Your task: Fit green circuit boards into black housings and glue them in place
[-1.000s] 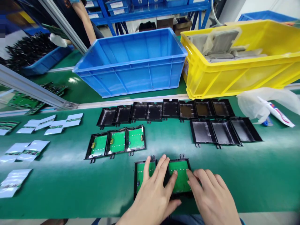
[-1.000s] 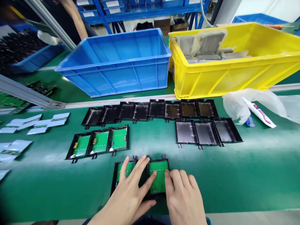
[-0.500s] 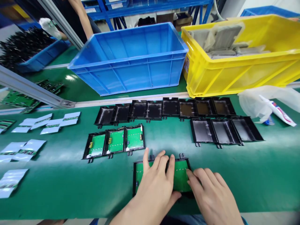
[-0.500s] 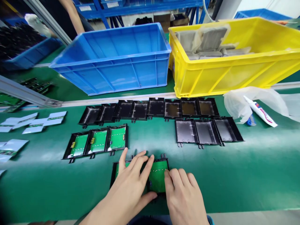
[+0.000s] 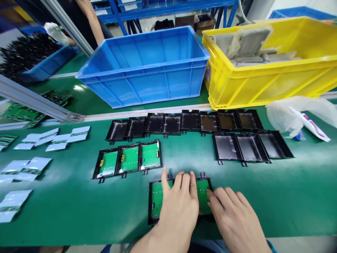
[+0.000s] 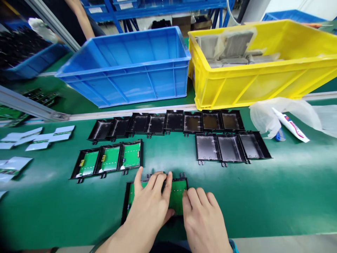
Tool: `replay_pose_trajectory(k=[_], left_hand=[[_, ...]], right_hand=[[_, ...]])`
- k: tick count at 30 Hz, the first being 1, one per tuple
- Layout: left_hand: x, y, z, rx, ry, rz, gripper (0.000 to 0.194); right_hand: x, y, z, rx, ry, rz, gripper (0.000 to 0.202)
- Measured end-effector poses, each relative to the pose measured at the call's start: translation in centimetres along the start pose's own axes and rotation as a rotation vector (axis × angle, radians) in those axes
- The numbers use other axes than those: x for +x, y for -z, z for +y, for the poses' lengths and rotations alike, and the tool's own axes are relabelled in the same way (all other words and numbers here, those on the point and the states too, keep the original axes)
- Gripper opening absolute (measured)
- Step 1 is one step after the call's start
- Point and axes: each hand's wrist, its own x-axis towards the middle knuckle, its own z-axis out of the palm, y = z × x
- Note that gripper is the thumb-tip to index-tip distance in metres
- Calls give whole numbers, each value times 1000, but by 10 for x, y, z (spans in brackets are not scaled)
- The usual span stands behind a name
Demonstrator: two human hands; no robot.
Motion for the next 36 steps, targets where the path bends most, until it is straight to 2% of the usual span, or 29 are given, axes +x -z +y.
replay_pose_trajectory(k=[3,7,9,12,15,17,20,23,27,33,36], left_hand=[[1,-4,1,-8,13,6,45],[-4,9,-8,-103,-23,-47,64],[-11,18,-16,-164,-36,-36,59],[-25,23,-21,-220,-125,92,38],[-35,16,-15,-192,-306,180,37],[-38,6,-9,-129,-352,195,37],[-40,-7,0,-39,-354,218,32],[-40,-15,4,16,-371,261,30],[-36,-18,5,51,-386,323,32],[-30,-22,13,56,-384,437,29],[-31,-21,9,-18,-349,429,27]], right_hand=[[-1,-2,1,-31,-3,-5,31],[-4,3,14,74,23,-38,34],[-5,10,22,177,37,-53,34],[-6,17,28,277,52,-27,34],[-7,11,24,264,126,10,38],[-9,2,18,191,161,34,43],[-12,-11,13,101,191,41,46],[-11,-12,11,70,216,40,48],[-5,-6,12,60,279,29,59],[-4,-11,14,10,389,26,52],[-5,-15,16,14,398,49,56]])
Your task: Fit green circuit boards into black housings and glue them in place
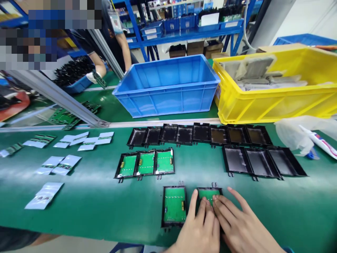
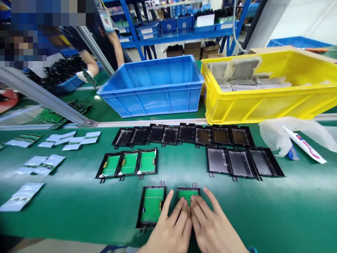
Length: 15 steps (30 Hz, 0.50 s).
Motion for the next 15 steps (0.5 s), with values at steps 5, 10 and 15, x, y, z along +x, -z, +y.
replay_pose_trajectory(k=[5,10,15], left_hand=[[-15,27,-34,-272,131,-269,71],[-37,41,-62,-253,294,-431,128],[-45,34,-65,-295,297,-444,110]], right_hand=[[3,-2,0,53,-51,47,62],[12,-6,-9,56,-54,72,62],[21,-18,-21,43,-46,163,65]])
